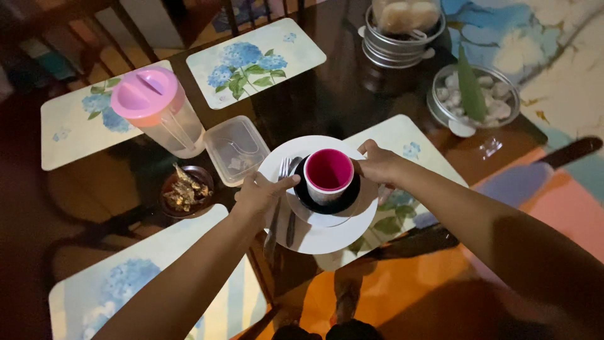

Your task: Clear dirty dishes from a dining table and move them to a kitchen sink.

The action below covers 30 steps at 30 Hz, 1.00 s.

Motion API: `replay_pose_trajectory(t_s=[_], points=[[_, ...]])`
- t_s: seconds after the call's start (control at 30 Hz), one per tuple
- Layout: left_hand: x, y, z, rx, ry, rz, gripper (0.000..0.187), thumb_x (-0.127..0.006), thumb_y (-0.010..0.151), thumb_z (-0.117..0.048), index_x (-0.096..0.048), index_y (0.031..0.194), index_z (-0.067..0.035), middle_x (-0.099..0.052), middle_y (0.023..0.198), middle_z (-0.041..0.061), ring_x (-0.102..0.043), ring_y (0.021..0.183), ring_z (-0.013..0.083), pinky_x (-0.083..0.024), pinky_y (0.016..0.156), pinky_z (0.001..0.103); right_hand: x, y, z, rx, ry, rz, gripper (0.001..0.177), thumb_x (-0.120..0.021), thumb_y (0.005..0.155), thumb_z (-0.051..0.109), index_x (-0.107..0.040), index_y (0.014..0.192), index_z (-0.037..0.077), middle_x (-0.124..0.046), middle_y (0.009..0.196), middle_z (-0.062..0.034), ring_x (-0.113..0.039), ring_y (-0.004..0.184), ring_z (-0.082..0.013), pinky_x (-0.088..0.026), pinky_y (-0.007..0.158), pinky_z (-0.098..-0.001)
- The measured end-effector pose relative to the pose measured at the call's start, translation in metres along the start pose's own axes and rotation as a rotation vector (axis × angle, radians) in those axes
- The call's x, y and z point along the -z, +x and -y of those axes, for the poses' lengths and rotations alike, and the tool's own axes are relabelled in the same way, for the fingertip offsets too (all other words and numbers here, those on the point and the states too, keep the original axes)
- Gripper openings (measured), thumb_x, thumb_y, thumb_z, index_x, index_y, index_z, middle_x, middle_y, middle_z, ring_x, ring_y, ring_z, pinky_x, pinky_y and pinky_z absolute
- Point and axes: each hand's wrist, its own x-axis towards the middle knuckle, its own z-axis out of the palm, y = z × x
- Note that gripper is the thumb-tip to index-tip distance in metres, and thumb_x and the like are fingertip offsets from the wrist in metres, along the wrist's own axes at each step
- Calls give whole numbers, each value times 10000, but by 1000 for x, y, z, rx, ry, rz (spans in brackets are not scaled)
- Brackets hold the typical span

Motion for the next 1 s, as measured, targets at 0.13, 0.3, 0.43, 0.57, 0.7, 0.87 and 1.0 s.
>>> replay_pose_trajectory(t_s=[0.13,0.3,0.43,0.57,0.7,0.87,1.0], points=[[22,10,12,-49,-30,99,1308,-920,594,-335,-133,1619,-132,-291,1550,272,-519,1344,455,-577,904,633,-21,-35,7,-33,27,-45,940,-633,823,630,-248,1512,119,-604,1330,-263,-768,956,-421,-630,608,-454],[44,0,19,-113,17,161,1315,-936,578,-347,-157,1599,-63,-405,1504,282,-595,1298,424,-569,898,582,-54,-3,-47,27,-15,-188,872,-628,874,686,-380,1425,57,-727,1144,-285,-730,712,-314,-604,557,-371],[52,-16,22,-129,155,202,1302,-917,593,-383,-168,1615,-85,-399,1511,292,-586,1292,447,-581,916,606,-74,-87,-14,-28,50,-253,877,-609,881,697,-356,1428,60,-730,1127,-290,-716,631,-271,-604,529,-359],[54,-24,34,-118,307,260,1321,-905,617,-435,-129,1642,-135,-330,1547,298,-523,1324,488,-511,941,709,-98,-123,-24,-177,184,-258,858,-557,849,646,-326,1455,83,-709,1140,-281,-736,552,-335,-617,460,-392],[49,-40,46,-129,344,332,1330,-912,589,-444,-143,1627,-127,-319,1545,276,-534,1320,462,-537,926,690,-115,-152,-40,-224,266,-314,861,-588,846,641,-360,1441,63,-694,1115,-231,-716,532,-349,-592,433,-396],[28,-57,64,-133,436,407,1316,-917,596,-436,-159,1626,-127,-389,1512,265,-595,1272,421,-579,942,611,-140,-196,-70,-197,326,-394,703,-573,870,574,-546,1333,45,-731,977,-218,-699,507,-328,-554,394,-397],[5,-66,75,-120,424,477,1313,-928,606,-368,-136,1619,-101,-483,1462,247,-662,1203,368,-581,921,547,-151,-223,-90,-170,364,-401,545,-514,886,482,-711,1231,109,-770,859,-193,-713,497,-275,-550,392,-397]])
